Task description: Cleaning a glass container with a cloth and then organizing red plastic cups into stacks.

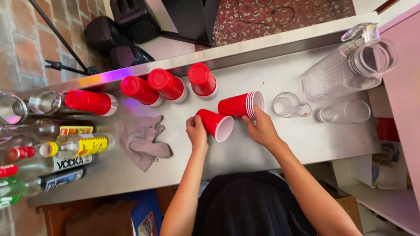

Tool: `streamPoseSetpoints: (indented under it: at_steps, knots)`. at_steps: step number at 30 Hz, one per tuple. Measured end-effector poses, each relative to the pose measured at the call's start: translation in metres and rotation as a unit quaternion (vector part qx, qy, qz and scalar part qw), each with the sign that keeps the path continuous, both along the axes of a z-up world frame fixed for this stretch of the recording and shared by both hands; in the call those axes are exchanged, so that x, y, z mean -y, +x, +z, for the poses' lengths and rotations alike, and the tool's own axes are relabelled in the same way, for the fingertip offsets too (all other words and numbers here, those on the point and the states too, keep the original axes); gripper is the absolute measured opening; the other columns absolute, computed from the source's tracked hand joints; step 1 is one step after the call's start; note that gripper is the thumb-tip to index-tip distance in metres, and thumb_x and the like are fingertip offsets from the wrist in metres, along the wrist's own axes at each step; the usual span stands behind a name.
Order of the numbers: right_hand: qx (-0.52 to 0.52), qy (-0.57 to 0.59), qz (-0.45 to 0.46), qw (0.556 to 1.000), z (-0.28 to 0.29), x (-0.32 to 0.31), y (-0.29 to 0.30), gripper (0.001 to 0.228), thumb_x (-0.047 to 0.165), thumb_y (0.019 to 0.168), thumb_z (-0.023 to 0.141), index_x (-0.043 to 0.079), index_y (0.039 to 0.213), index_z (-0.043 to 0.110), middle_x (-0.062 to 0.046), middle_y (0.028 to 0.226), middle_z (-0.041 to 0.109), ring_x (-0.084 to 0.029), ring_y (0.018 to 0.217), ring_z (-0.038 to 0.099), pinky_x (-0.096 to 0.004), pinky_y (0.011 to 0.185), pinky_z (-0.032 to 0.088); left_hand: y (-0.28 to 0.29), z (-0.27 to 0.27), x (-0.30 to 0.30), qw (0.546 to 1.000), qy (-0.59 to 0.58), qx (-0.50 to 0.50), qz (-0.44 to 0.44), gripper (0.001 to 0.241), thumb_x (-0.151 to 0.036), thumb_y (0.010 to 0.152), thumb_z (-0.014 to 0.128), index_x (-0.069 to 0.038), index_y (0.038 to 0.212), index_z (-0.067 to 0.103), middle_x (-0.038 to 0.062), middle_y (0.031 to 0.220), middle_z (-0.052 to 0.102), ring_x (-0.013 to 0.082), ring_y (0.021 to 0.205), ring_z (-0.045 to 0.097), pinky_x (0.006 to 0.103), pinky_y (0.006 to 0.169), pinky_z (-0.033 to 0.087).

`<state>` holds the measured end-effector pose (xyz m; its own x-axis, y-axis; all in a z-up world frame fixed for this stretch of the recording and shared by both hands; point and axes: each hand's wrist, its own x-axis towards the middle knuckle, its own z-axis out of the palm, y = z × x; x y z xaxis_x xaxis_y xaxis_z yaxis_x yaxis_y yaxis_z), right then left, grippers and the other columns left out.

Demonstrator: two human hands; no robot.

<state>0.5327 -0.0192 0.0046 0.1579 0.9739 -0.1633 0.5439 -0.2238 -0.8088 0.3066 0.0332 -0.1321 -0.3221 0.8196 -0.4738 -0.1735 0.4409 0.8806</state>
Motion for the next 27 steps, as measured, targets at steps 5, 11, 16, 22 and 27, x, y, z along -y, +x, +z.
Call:
streamPoseSetpoints:
  at_steps: [5,11,16,22,27]
  knots:
    - [-0.040,0.130,0.016,0.991,0.001,0.003,0.000,0.019,0.007,0.095,0.069,-0.003,0.101,0.053,-0.021,0.089,0.068,-0.034,0.079,0.065,-0.041,0.070,0.051,-0.018,0.029,0.000,0.996,-0.044,0.044,0.060,0.035,-0.029,0.095,0.059,-0.004,0.119,0.052,0.008,0.106,0.062,0.0172,0.089,0.061,0.0338,0.068,0.055]
    - [-0.071,0.133,-0.009,0.989,0.018,-0.007,-0.003,0.019,0.007,0.093,0.071,-0.002,0.100,0.056,-0.016,0.087,0.072,-0.024,0.077,0.069,-0.036,0.067,0.053,-0.039,0.000,0.004,0.988,-0.038,0.067,0.132,0.034,-0.025,0.093,0.064,-0.008,0.117,0.046,0.006,0.102,0.057,0.0165,0.082,0.059,0.0333,0.056,0.051]
    - [-0.067,0.118,0.029,0.990,0.007,-0.009,-0.019,0.024,0.009,0.094,0.074,-0.003,0.098,0.054,-0.016,0.086,0.071,-0.022,0.075,0.068,-0.035,0.067,0.053,-0.050,-0.012,0.013,0.976,0.006,0.091,0.196,0.044,-0.024,0.090,0.070,-0.009,0.123,0.046,0.012,0.106,0.055,0.0207,0.084,0.056,0.0352,0.057,0.044]
    - [-0.061,0.070,0.063,0.994,0.011,-0.008,-0.037,0.022,0.010,0.094,0.073,-0.001,0.100,0.055,-0.015,0.083,0.068,-0.023,0.068,0.062,-0.035,0.061,0.051,-0.030,0.060,0.014,0.972,-0.034,0.206,0.110,0.068,-0.038,0.086,0.073,-0.023,0.140,0.035,0.010,0.130,0.057,0.0218,0.115,0.061,0.0367,0.091,0.056]
    - [-0.077,0.123,0.024,0.989,0.001,-0.005,-0.024,0.021,0.009,0.096,0.072,-0.001,0.099,0.054,-0.014,0.083,0.069,-0.017,0.073,0.062,-0.032,0.066,0.052,-0.028,0.056,0.012,0.961,0.022,0.212,0.175,0.064,-0.037,0.085,0.077,-0.005,0.134,0.050,0.012,0.124,0.063,0.0244,0.110,0.066,0.0403,0.088,0.059]
